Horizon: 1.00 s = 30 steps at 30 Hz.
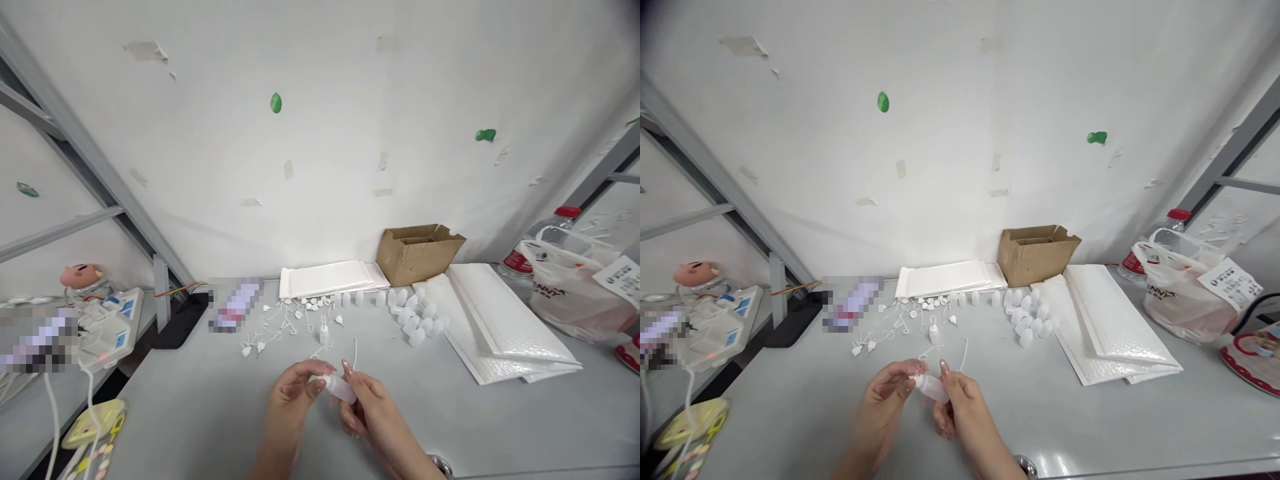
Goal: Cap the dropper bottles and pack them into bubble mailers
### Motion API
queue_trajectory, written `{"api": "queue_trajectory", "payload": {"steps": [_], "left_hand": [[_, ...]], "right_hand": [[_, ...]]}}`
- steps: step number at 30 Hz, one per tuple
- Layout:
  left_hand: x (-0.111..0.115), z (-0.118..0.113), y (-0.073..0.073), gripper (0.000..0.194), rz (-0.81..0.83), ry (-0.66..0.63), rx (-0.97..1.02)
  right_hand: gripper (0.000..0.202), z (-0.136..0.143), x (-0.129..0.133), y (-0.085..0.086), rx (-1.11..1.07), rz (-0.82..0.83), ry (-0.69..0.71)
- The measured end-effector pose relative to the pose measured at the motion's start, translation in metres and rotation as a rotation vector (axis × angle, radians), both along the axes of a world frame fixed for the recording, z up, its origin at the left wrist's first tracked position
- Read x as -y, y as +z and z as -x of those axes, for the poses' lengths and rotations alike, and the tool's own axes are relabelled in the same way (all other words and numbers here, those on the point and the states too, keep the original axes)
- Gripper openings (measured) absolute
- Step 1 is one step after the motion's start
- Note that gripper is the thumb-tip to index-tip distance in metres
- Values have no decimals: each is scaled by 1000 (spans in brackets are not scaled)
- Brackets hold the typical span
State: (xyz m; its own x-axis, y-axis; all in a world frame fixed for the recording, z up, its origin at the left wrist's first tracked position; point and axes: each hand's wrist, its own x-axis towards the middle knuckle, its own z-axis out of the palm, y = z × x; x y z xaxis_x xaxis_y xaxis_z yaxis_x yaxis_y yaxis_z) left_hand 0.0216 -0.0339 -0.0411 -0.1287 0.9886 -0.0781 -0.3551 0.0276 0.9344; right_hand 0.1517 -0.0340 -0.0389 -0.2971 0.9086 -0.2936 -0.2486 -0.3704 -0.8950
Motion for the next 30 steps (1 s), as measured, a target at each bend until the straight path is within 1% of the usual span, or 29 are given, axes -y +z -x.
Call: {"api": "queue_trajectory", "payload": {"steps": [2,8,11,13,15,17,20,22,24,25,27,30], "left_hand": [[0,0,1,17,10,9,-8],[-4,3,-6,24,111,43,27],[-3,4,-5,23,113,55,23],[-1,4,-2,22,112,56,3],[0,4,1,21,115,44,-21],[1,4,1,19,105,34,-45],[2,4,-1,17,61,55,-90],[2,5,-3,15,35,52,-115],[2,5,-5,12,3,47,-117],[2,6,-5,10,-22,39,-110],[3,7,-4,7,-83,15,-101],[5,9,-1,4,-140,-35,-134]], "right_hand": [[52,0,-2,0,-8,-1,-17],[51,-2,-2,-5,42,-171,35],[45,-4,0,-8,68,-193,29],[36,-7,1,-9,153,-218,6],[26,-11,3,-9,284,-300,-38],[18,-16,5,-8,395,-434,-81],[14,-20,8,-5,447,-618,-97],[14,-21,10,-2,446,-675,-96],[14,-21,10,1,432,-653,-105],[14,-21,9,2,413,-605,-105],[20,-19,7,6,320,-444,-61],[38,-16,2,11,14,-124,95]]}}
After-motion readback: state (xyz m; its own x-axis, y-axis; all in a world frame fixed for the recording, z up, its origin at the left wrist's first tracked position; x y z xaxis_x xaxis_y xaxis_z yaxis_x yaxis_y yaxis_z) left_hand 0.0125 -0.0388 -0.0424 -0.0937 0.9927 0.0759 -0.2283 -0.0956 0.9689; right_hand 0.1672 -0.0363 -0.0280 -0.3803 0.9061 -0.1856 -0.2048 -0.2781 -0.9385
